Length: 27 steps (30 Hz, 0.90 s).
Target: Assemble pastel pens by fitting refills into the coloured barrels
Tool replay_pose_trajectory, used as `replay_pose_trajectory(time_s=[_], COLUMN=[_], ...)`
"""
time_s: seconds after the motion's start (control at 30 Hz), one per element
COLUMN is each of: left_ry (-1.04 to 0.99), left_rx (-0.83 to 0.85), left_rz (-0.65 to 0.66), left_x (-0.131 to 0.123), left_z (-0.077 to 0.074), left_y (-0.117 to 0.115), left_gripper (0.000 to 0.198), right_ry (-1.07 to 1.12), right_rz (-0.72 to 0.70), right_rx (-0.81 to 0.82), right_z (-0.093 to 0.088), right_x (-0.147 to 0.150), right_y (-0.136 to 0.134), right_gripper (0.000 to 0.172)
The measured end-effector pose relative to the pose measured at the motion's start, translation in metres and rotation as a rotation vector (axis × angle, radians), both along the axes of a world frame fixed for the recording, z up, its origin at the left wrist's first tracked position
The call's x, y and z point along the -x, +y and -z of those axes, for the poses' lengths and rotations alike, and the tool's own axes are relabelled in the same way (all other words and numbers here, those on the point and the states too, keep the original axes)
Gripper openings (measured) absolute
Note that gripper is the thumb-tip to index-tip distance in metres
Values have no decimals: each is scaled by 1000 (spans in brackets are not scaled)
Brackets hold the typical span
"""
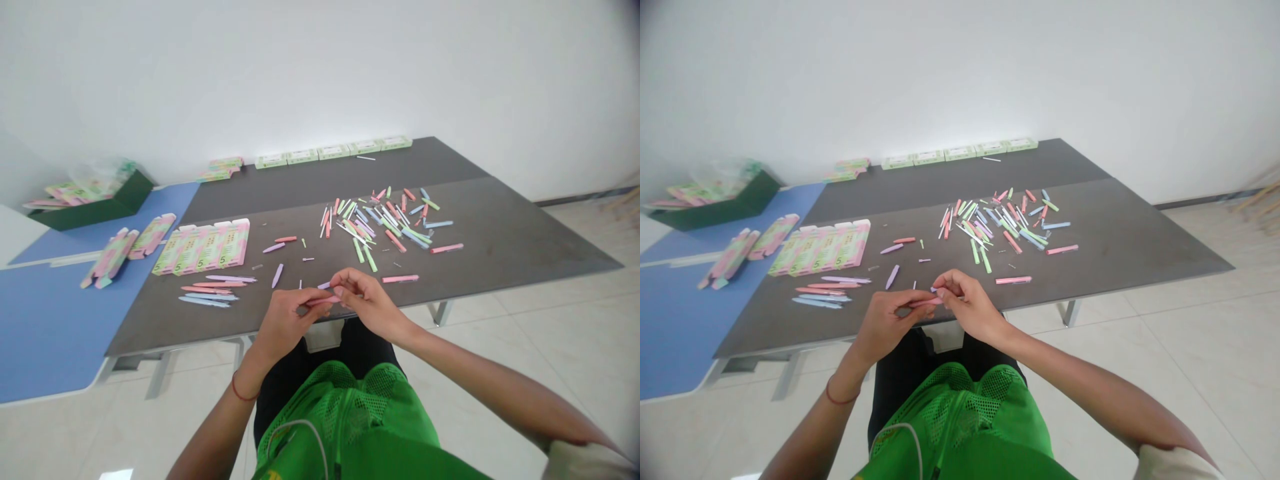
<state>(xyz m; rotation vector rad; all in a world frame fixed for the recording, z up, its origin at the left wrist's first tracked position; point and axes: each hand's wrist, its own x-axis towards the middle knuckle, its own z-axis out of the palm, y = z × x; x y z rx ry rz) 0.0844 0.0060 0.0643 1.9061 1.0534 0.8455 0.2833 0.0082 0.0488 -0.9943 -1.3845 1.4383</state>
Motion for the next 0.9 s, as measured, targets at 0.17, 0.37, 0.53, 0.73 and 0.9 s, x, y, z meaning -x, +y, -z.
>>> replay_pose_trajectory(time_s=[0.17,0.37,0.53,0.73,0.9], left_ry=[26,82,73,64,32], left_rx=[-40,-95,-87,-150,-151], left_rz=[-1,7,35,13,26], left_x=[-1,-5,-7,-5,-5], left_z=[-5,-9,-8,-6,-5], left_y=[0,0,0,0,0], left_gripper=[15,12,13,15,15], right_ry=[19,60,96,206,297], right_rz=[19,65,76,72,47], right_rx=[13,55,102,204,285], right_z=[3,5,4,3,4], right_x=[-3,-5,-6,-6,-4], right_y=[-1,-2,-3,-4,-3], right_gripper=[30,34,36,40,40])
